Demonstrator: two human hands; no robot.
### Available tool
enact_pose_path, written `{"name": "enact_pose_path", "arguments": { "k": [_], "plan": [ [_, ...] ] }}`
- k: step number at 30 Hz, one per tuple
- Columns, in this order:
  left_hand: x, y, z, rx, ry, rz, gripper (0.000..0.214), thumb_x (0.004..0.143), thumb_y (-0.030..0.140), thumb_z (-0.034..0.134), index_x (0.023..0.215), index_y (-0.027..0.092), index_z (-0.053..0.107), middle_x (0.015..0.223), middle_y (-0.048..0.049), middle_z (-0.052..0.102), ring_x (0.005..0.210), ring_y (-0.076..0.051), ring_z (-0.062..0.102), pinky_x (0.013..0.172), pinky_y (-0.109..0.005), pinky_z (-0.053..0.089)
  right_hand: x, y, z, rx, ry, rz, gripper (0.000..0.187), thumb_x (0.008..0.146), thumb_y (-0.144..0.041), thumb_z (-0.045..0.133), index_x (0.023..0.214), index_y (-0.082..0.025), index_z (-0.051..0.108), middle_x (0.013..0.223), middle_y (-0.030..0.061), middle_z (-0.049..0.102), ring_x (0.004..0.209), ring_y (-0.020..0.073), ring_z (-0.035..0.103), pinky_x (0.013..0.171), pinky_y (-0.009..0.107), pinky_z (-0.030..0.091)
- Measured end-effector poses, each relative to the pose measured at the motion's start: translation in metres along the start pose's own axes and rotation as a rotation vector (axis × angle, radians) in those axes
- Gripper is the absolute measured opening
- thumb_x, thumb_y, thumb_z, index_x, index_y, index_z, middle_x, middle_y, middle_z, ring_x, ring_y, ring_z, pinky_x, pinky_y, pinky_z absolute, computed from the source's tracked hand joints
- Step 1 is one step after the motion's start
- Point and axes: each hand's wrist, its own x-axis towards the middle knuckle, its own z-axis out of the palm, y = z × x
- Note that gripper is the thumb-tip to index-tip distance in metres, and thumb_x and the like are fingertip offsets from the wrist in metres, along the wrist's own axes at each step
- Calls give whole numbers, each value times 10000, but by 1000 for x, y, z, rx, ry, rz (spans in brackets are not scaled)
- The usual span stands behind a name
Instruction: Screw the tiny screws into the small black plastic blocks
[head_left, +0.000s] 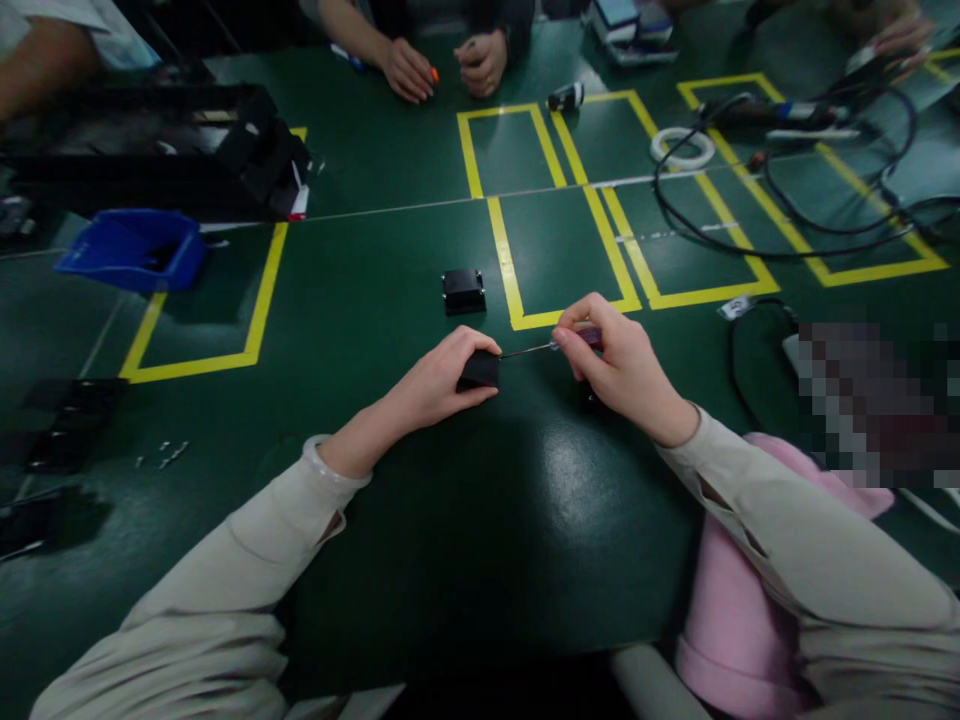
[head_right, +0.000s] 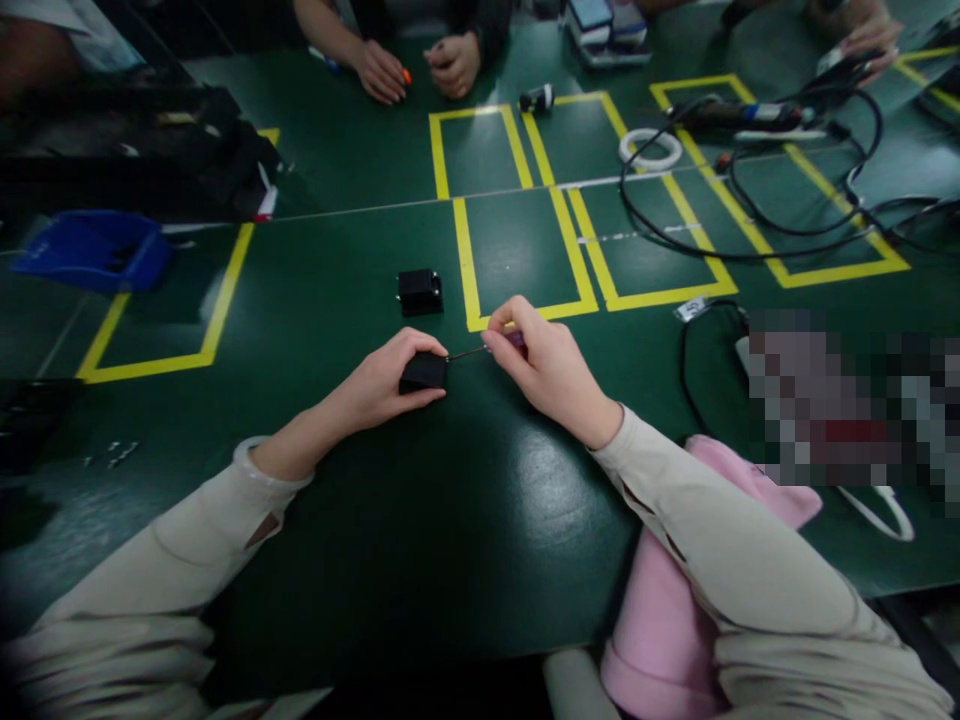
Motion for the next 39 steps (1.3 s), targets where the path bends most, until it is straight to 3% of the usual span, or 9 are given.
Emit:
{"name": "enact_pose_path", "arguments": {
  "k": [6, 11, 17, 22, 27, 33, 39],
  "plan": [
    [0, -1, 1, 9, 10, 8, 380, 914, 259, 706, 1225, 198, 496, 1207, -80, 578, 1117, -233, 596, 975, -383, 512, -2, 0, 1, 34, 10, -12, 114, 944, -214, 579, 1027, -233, 504, 814, -26, 572, 625, 108, 568, 602, 276, 429],
    [0, 0, 1, 1, 11, 4, 364, 918, 266, 697, 1215, 197, 499, 1202, -84, 581, 1107, -237, 601, 964, -392, 515, -1, 1, 1, 35, -20, -1, 143, 992, -321, 567, 915, -226, 494, 651, -60, 520, 559, 97, 524, 563, 267, 376],
    [-1, -1, 1, 12, 14, 0, 376, 916, 270, 702, 1225, 200, 497, 1209, -82, 579, 1114, -238, 599, 963, -388, 513, -2, 3, 2, 52, -1, -10, 86, 964, -231, 568, 1027, -222, 510, 805, -26, 572, 629, 105, 566, 606, 275, 421],
    [-1, 0, 1, 12, 26, 12, 373, 913, 263, 708, 1215, 197, 499, 1196, -77, 582, 1106, -230, 600, 964, -380, 511, -1, 0, 1, 6, -24, -12, 145, 998, -310, 558, 899, -223, 498, 605, -72, 502, 518, 92, 489, 553, 271, 356],
    [-1, 1, 2, 13, 36, 9, 366, 908, 261, 709, 1203, 193, 503, 1186, -79, 585, 1109, -235, 600, 967, -384, 510, -2, 0, 1, 16, 0, -36, 36, 966, -216, 554, 976, -215, 520, 802, -23, 589, 616, 98, 568, 609, 271, 419],
    [-1, 0, 2, 5, 38, -5, 354, 911, 270, 698, 1197, 198, 503, 1190, -79, 586, 1111, -239, 602, 969, -392, 509, -2, 0, 0, 26, -37, -22, 146, 1007, -324, 544, 907, -227, 503, 601, -77, 522, 475, 84, 482, 539, 264, 367],
    [-2, 2, 2, 4, 31, -14, 359, 908, 273, 698, 1197, 196, 501, 1189, -83, 584, 1099, -239, 602, 958, -395, 511, -2, -1, 1, 21, 4, -24, 31, 980, -240, 543, 977, -217, 524, 746, -40, 574, 585, 99, 565, 593, 270, 419]
  ]
}}
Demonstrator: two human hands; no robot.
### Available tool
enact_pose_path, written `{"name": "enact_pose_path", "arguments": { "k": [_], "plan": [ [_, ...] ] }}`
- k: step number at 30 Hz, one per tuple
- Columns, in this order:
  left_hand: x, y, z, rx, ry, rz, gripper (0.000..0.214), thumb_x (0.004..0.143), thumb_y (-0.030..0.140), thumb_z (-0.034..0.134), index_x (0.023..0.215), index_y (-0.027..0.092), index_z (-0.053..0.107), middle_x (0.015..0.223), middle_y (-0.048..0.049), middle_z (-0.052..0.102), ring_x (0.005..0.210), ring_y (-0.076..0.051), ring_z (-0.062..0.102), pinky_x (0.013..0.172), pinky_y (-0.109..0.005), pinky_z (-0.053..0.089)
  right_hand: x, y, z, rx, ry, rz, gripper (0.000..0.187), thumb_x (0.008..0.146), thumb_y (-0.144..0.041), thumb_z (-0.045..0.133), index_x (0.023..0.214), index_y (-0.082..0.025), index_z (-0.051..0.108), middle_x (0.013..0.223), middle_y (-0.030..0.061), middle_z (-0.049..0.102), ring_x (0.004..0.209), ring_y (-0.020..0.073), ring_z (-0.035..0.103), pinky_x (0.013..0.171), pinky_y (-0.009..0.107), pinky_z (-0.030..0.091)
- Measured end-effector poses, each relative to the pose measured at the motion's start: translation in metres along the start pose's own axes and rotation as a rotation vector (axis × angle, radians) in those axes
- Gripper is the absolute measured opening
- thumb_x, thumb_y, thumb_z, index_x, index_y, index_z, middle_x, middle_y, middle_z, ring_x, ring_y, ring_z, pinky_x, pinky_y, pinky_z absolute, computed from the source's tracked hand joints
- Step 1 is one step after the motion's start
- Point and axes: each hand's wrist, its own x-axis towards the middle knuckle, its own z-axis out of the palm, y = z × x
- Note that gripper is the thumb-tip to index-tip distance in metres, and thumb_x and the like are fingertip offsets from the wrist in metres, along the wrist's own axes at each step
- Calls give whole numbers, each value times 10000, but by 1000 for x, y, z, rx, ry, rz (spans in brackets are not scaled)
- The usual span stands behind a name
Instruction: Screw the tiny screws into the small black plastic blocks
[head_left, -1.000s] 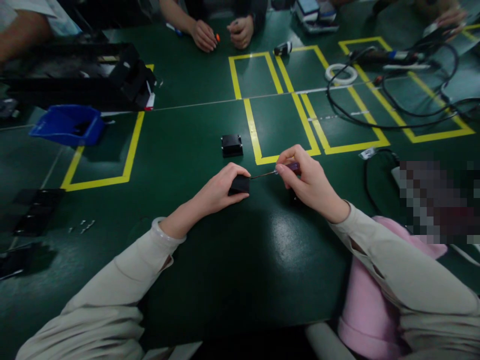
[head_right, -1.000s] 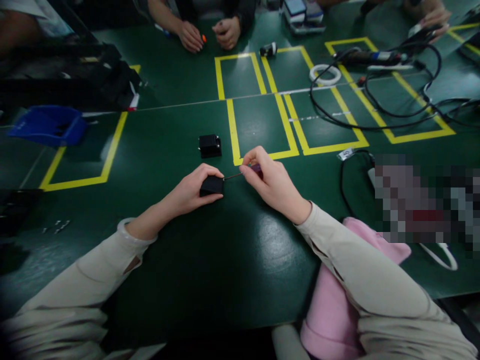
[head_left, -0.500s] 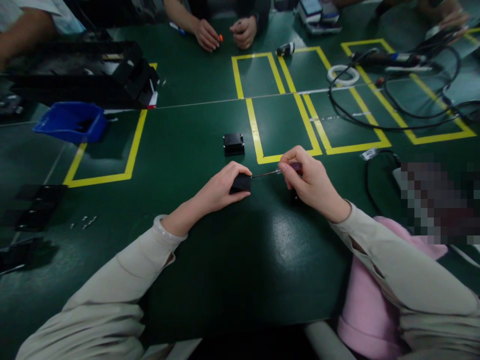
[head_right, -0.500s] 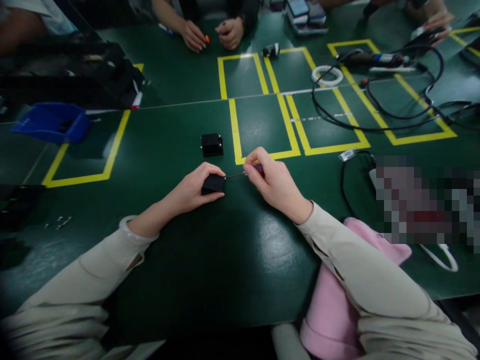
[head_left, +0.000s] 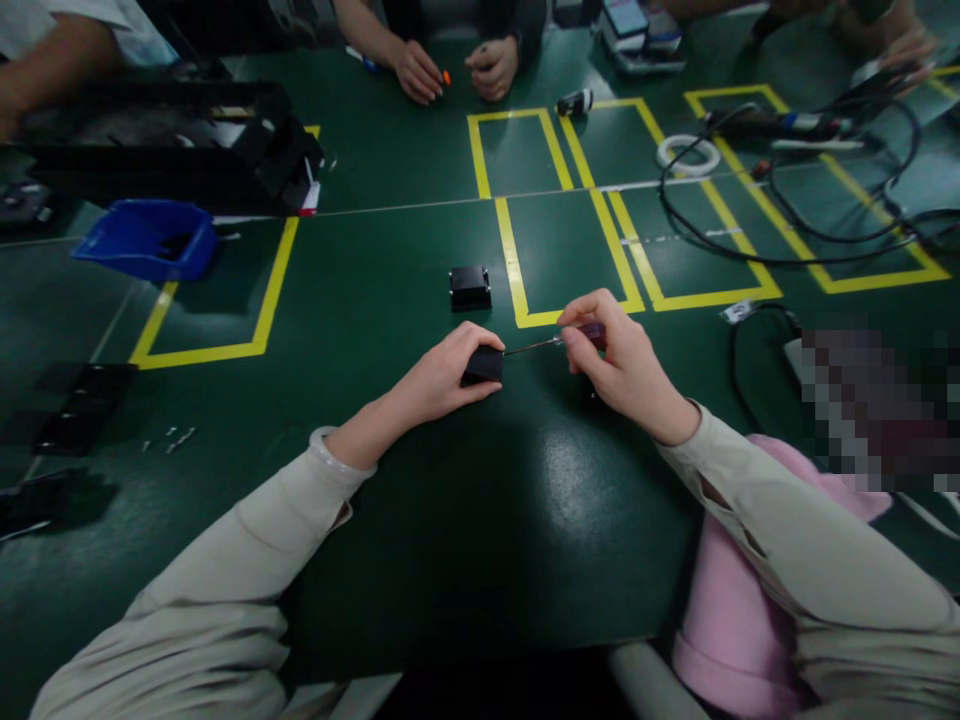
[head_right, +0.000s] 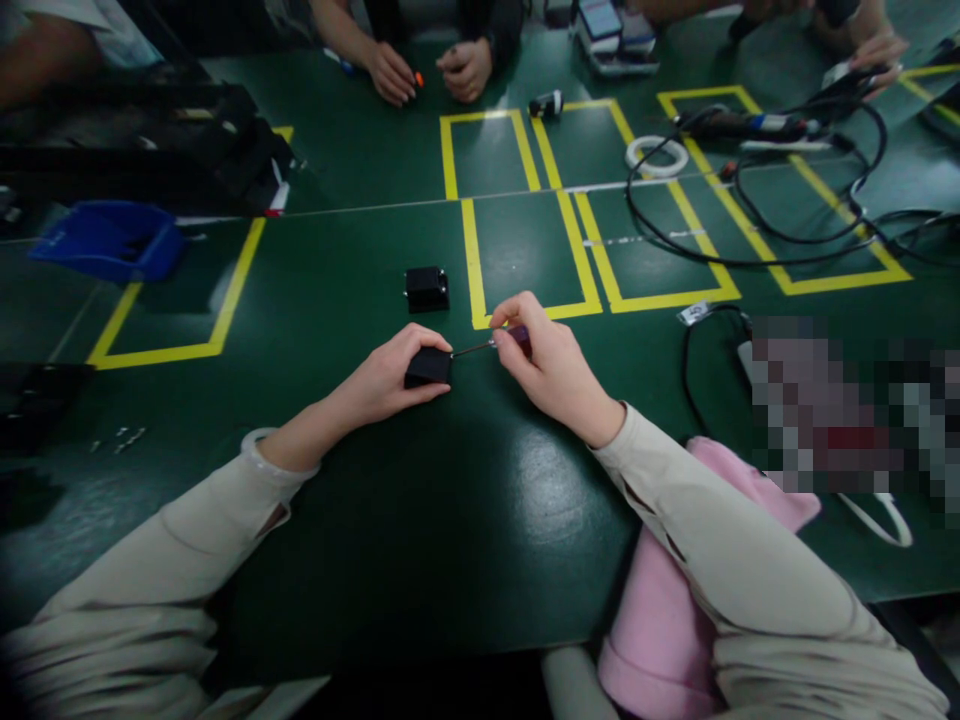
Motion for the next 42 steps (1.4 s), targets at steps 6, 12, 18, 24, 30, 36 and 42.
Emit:
{"name": "enact_pose_path", "arguments": {
  "k": [6, 12, 18, 24, 30, 36, 42],
  "plan": [
    [0, -1, 0, -5, -3, -5, 361, 910, 279, 697, 1203, 201, 501, 1193, -78, 583, 1106, -238, 600, 966, -396, 508, -1, 0, -1, 8, -21, 1, 138, 1011, -321, 535, 911, -227, 518, 620, -71, 532, 485, 84, 499, 535, 261, 381],
    [0, 0, 0, -8, -6, -20, 352, 910, 291, 688, 1196, 207, 500, 1189, -81, 591, 1100, -246, 606, 959, -405, 512, -1, 1, -1, -47, -11, -14, 64, 983, -285, 552, 958, -231, 527, 726, -38, 565, 577, 113, 549, 584, 288, 406],
    [-1, -1, 1, -5, -4, -22, 363, 908, 290, 695, 1204, 206, 502, 1203, -80, 588, 1109, -243, 605, 969, -398, 508, -2, 2, 0, -35, 6, -25, 44, 969, -257, 557, 977, -229, 524, 792, -23, 579, 588, 104, 560, 588, 281, 423],
    [-1, -2, 1, -6, 7, 1, 359, 907, 269, 702, 1197, 195, 504, 1187, -76, 585, 1099, -231, 600, 962, -376, 504, -1, 0, 0, -64, -12, -32, 123, 975, -304, 572, 900, -226, 515, 695, -45, 566, 556, 100, 542, 571, 272, 399],
    [-1, -1, 0, -10, 3, -16, 355, 910, 284, 696, 1195, 198, 503, 1190, -79, 582, 1097, -238, 602, 954, -383, 506, -2, -1, 0, -46, 6, -48, 85, 935, -201, 571, 1003, -223, 525, 883, -7, 596, 620, 95, 583, 609, 264, 454],
    [0, -1, 0, -16, -3, -32, 356, 906, 293, 691, 1197, 206, 504, 1202, -80, 586, 1111, -247, 603, 969, -397, 504, -1, -1, -1, -72, -33, -44, 133, 979, -311, 572, 898, -232, 503, 705, -43, 561, 564, 101, 544, 591, 266, 420],
    [0, -2, 1, -6, 2, -16, 367, 908, 289, 698, 1205, 204, 499, 1198, -79, 580, 1101, -241, 601, 958, -390, 505, -2, -1, 0, -57, 8, -47, 102, 931, -204, 576, 1008, -227, 512, 852, -13, 588, 619, 101, 578, 614, 270, 454]
  ]
}}
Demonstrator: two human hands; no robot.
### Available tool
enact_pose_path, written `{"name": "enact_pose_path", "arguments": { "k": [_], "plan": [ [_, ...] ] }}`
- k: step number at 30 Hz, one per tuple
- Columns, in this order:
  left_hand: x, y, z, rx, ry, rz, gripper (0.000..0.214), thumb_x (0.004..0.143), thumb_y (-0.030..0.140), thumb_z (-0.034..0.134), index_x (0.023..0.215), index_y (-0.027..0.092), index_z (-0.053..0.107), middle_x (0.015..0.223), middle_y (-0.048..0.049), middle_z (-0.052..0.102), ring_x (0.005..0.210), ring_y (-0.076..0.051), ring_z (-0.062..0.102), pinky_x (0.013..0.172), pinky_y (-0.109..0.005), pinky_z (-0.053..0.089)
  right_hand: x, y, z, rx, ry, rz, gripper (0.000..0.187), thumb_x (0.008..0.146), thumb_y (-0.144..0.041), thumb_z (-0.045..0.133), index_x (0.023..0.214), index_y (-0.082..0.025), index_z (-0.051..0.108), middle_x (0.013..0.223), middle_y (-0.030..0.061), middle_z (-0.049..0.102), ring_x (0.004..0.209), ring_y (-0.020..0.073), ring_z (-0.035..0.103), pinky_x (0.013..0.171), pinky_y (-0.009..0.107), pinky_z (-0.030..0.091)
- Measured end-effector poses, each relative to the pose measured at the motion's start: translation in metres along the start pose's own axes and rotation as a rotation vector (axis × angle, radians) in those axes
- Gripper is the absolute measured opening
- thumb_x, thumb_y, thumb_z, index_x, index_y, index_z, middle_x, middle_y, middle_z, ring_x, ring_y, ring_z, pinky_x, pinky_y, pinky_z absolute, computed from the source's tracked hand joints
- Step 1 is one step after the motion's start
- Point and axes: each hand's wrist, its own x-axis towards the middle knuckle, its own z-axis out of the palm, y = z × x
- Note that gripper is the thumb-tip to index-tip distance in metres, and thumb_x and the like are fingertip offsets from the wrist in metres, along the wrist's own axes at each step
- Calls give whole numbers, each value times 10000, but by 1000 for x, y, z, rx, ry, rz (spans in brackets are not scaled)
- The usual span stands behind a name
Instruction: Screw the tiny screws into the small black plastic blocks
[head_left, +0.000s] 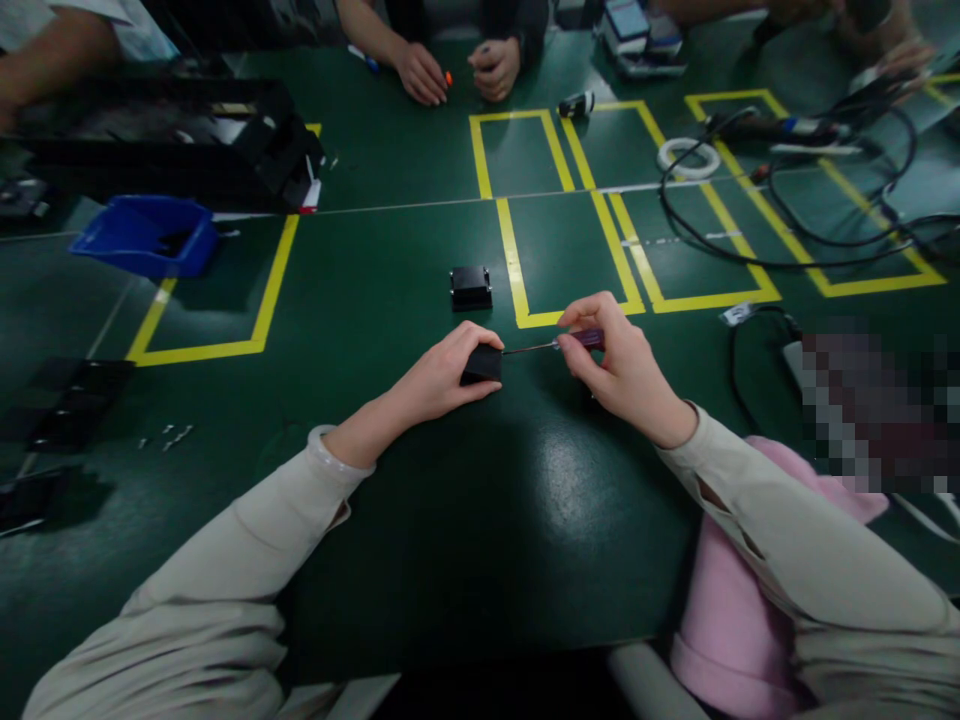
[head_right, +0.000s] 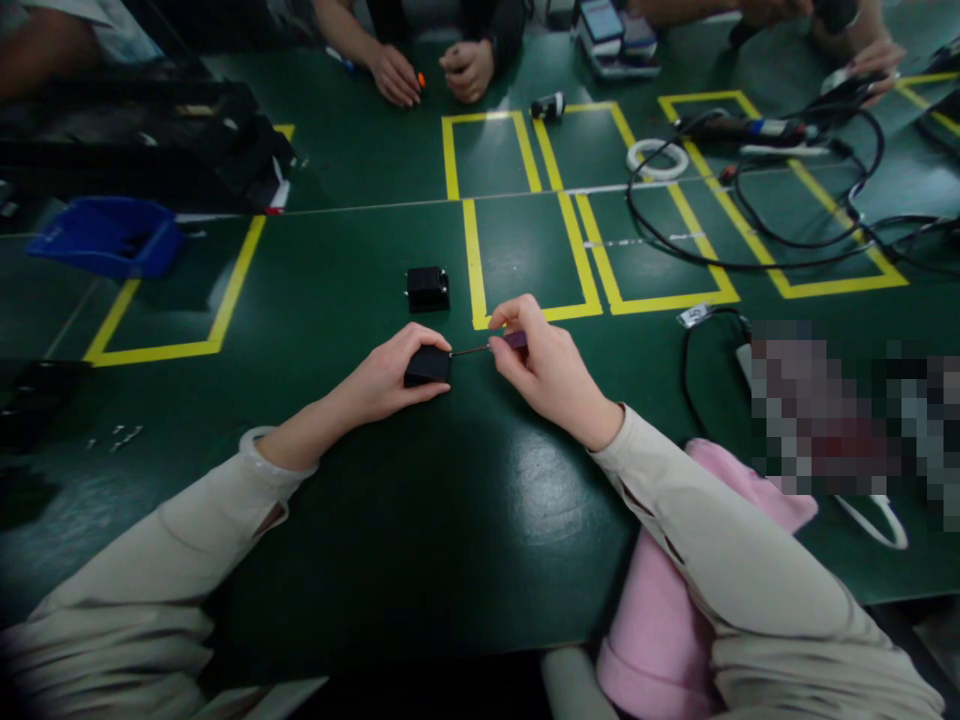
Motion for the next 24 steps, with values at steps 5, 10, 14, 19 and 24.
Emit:
{"name": "enact_pose_path", "arguments": {
  "k": [5, 10, 14, 19, 24],
  "plan": [
    [0, 0, -1, 0, 0, -1, 362, 910, 287, 699, 1200, 200, 502, 1195, -77, 582, 1103, -238, 601, 962, -385, 506, 0, 2, -1, 5, -43, 14, 132, 984, -314, 564, 904, -229, 504, 714, -40, 571, 572, 101, 547, 589, 269, 414],
    [0, 1, 0, -2, -8, -19, 359, 910, 302, 688, 1199, 210, 496, 1201, -81, 585, 1117, -252, 605, 975, -414, 509, 0, 2, 1, 12, 6, -3, 89, 942, -213, 562, 1020, -230, 522, 867, -5, 601, 631, 109, 587, 630, 282, 466],
    [1, 1, 0, -7, -2, -19, 357, 904, 301, 693, 1189, 208, 499, 1190, -81, 588, 1103, -250, 607, 965, -410, 511, 1, 1, 0, 0, -16, 1, 59, 962, -269, 568, 955, -228, 526, 783, -22, 590, 599, 107, 571, 599, 275, 438],
    [1, 2, 0, -4, 0, -7, 356, 907, 296, 695, 1191, 201, 503, 1187, -82, 586, 1097, -245, 605, 960, -398, 509, 0, 1, 1, 0, -17, 4, 48, 967, -253, 563, 961, -224, 525, 768, -29, 599, 571, 98, 560, 601, 271, 438],
    [0, 1, 0, -2, 3, -1, 356, 909, 295, 693, 1193, 198, 501, 1189, -84, 586, 1102, -246, 604, 963, -398, 508, 0, 2, 1, 7, 1, 1, 73, 953, -248, 575, 1007, -225, 532, 863, -7, 610, 610, 104, 585, 623, 280, 465]
  ]
}}
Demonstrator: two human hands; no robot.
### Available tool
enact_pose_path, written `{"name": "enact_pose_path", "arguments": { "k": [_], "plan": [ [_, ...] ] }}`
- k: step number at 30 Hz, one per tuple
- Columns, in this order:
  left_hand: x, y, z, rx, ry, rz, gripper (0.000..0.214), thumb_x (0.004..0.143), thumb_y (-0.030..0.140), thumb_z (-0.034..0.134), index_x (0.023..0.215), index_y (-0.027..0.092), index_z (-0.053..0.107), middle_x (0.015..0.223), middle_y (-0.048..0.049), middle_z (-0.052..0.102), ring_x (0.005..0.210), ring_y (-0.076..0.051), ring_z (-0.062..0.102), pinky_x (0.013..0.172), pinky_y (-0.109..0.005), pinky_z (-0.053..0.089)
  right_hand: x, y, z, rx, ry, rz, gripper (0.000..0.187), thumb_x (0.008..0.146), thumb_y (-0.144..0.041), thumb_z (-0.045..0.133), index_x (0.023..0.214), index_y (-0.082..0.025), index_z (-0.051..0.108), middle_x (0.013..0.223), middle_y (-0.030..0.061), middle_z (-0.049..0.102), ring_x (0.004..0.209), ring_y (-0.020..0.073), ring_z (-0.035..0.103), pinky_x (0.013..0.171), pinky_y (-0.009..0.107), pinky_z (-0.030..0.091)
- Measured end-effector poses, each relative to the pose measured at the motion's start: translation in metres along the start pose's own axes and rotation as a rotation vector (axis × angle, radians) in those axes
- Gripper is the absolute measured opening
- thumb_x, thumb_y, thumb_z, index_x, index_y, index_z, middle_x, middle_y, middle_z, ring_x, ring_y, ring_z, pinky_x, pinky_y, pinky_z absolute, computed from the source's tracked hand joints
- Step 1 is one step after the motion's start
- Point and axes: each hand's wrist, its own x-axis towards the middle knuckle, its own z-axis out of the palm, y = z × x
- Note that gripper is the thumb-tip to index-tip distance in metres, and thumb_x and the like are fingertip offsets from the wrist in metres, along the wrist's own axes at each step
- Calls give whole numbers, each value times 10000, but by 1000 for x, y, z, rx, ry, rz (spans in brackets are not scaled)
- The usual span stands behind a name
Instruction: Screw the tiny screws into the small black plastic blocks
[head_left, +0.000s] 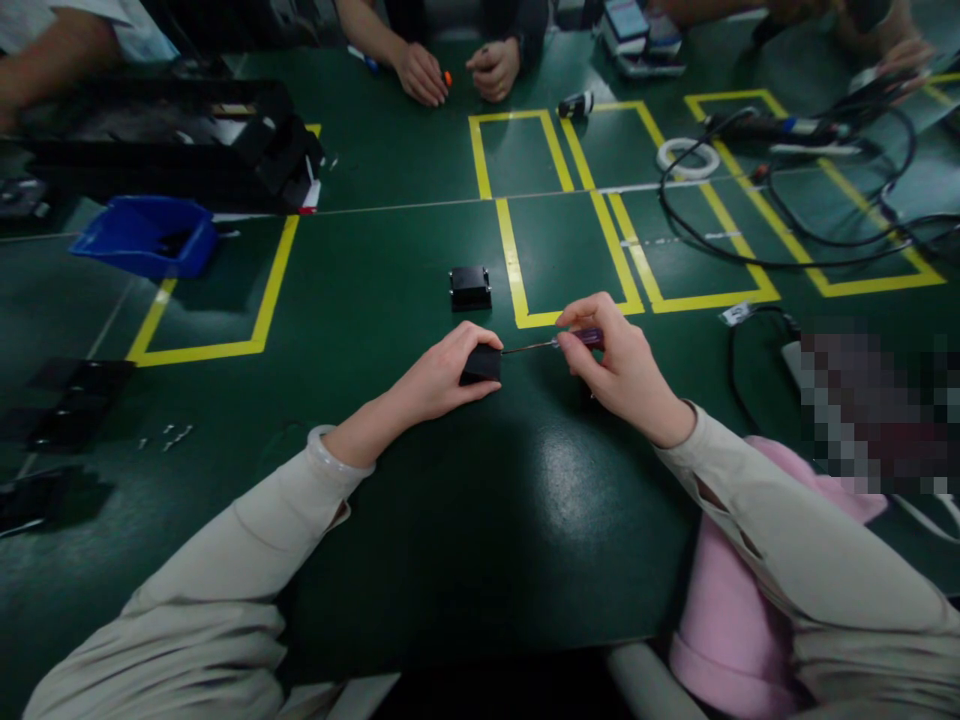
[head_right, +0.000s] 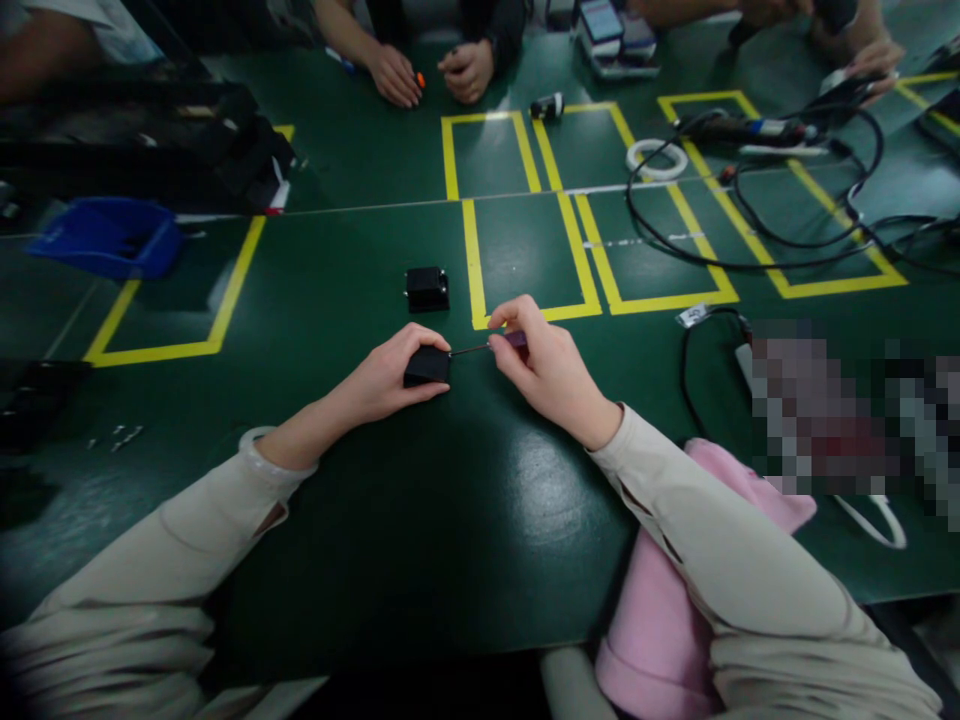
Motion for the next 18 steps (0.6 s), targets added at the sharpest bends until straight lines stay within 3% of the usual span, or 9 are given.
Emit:
{"name": "enact_pose_path", "arguments": {
  "k": [4, 9, 14, 18],
  "plan": [
    [0, 0, -1, -4, -7, -9, 354, 909, 300, 693, 1191, 204, 502, 1198, -82, 587, 1102, -245, 606, 961, -394, 508, 1, 0, 0, -11, -27, 12, 96, 975, -297, 571, 927, -226, 527, 730, -38, 568, 561, 104, 554, 587, 274, 429],
    [0, -1, 0, 0, 0, 2, 359, 908, 293, 696, 1196, 200, 502, 1193, -80, 586, 1104, -244, 604, 962, -387, 503, 0, 0, 0, -17, 20, -42, 112, 929, -196, 579, 1033, -211, 541, 901, 1, 606, 644, 99, 600, 634, 262, 474],
    [0, -2, 0, -4, 6, 7, 363, 903, 271, 709, 1195, 193, 508, 1184, -72, 587, 1096, -233, 605, 962, -367, 499, 0, -1, 0, -44, -35, -40, 72, 966, -262, 575, 930, -214, 534, 749, -37, 587, 570, 90, 569, 586, 247, 433],
    [0, -1, 0, 3, 5, 4, 372, 897, 267, 717, 1196, 196, 507, 1192, -72, 585, 1098, -235, 604, 958, -368, 500, -1, -2, 0, -75, 4, -76, 74, 936, -213, 574, 1006, -208, 550, 836, -11, 607, 643, 106, 614, 612, 248, 454]
  ]
}}
